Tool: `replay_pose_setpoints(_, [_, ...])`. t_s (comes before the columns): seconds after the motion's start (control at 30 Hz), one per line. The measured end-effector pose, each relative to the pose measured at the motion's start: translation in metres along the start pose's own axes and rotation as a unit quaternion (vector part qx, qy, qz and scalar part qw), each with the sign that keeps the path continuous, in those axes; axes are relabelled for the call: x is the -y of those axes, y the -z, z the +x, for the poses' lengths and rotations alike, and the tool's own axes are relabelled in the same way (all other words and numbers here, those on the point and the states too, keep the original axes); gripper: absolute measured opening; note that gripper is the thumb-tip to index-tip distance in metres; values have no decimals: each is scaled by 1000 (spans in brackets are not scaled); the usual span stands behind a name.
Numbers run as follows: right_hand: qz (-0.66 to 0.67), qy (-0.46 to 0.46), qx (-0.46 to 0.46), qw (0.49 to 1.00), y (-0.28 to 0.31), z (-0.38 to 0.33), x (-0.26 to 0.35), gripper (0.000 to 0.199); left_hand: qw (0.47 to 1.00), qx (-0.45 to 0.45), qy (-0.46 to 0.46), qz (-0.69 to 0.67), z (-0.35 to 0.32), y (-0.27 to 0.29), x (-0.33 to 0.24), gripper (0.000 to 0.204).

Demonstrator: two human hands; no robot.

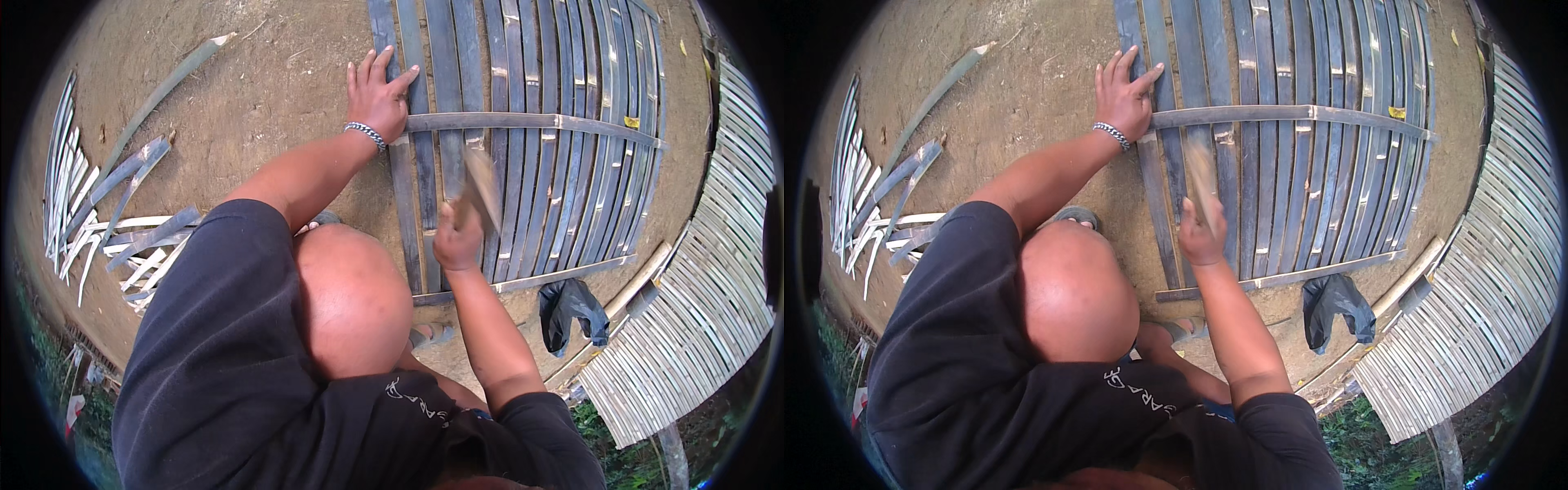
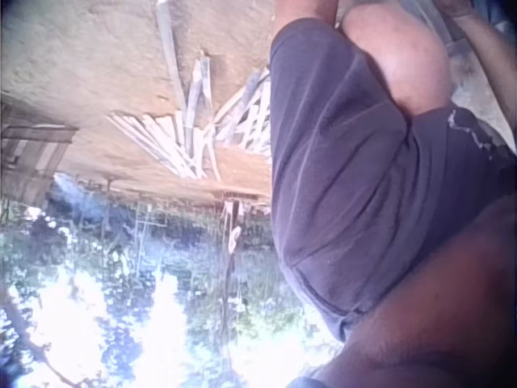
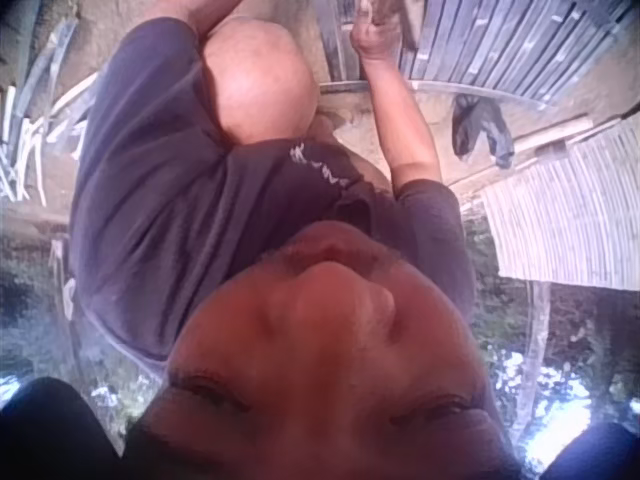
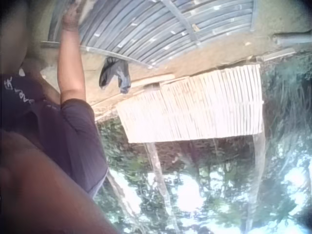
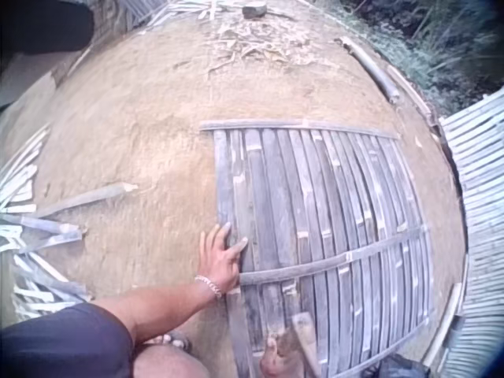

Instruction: The person constructs a flat bamboo lattice by hammering small nails into thin bamboo strips laid across larger horizontal supports and tying them together.

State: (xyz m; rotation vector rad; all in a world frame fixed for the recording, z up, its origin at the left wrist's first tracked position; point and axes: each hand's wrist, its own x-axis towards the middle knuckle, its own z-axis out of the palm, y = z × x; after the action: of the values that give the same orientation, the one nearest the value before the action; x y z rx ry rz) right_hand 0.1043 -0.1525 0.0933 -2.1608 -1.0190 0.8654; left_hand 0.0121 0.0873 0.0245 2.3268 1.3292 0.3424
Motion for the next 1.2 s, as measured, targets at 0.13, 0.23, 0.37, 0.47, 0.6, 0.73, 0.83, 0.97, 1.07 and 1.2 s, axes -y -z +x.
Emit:
replay_pose_setpoints(0.13, [-98,-89,40,990,-2,18,11,35,1000,-6,-7,-6,3,0,0,56])
replay_pose_setpoints(0.23, [115,-40,-84,989,-2,0,17,35,1000,-3,-5,-8,2,3,-1,55])
replay_pose_setpoints(0.37, [-171,-146,92,970,-3,13,7,35,1000,-1,-5,-6,3,-1,1,56])
replay_pose_setpoints(0.47, [-131,-100,25,986,8,10,15,36,1000,-7,-3,-11,2,-3,3,55])
replay_pose_setpoints(0.6, [80,103,-151,980,0,1,17,36,1000,-13,-7,-12,1,-2,0,55])
replay_pose_setpoints(0.73, [-166,-123,74,976,7,20,9,33,1000,-5,-5,-19,2,-2,3,57])
replay_pose_setpoints(0.83, [-56,-42,-22,997,14,17,32,33,1000,-16,-4,-11,4,-1,3,57])
replay_pose_setpoints(0.97, [-119,-74,30,990,4,15,27,35,1000,-12,-6,-9,4,0,1,57])
replay_pose_setpoints(1.07, [-165,-124,97,974,4,17,19,30,1000,-16,-8,-18,4,-1,5,58])
replay_pose_setpoints(1.2, [-59,-164,26,984,15,-15,3,30,1000,-14,-6,-25,-6,-4,3,59])
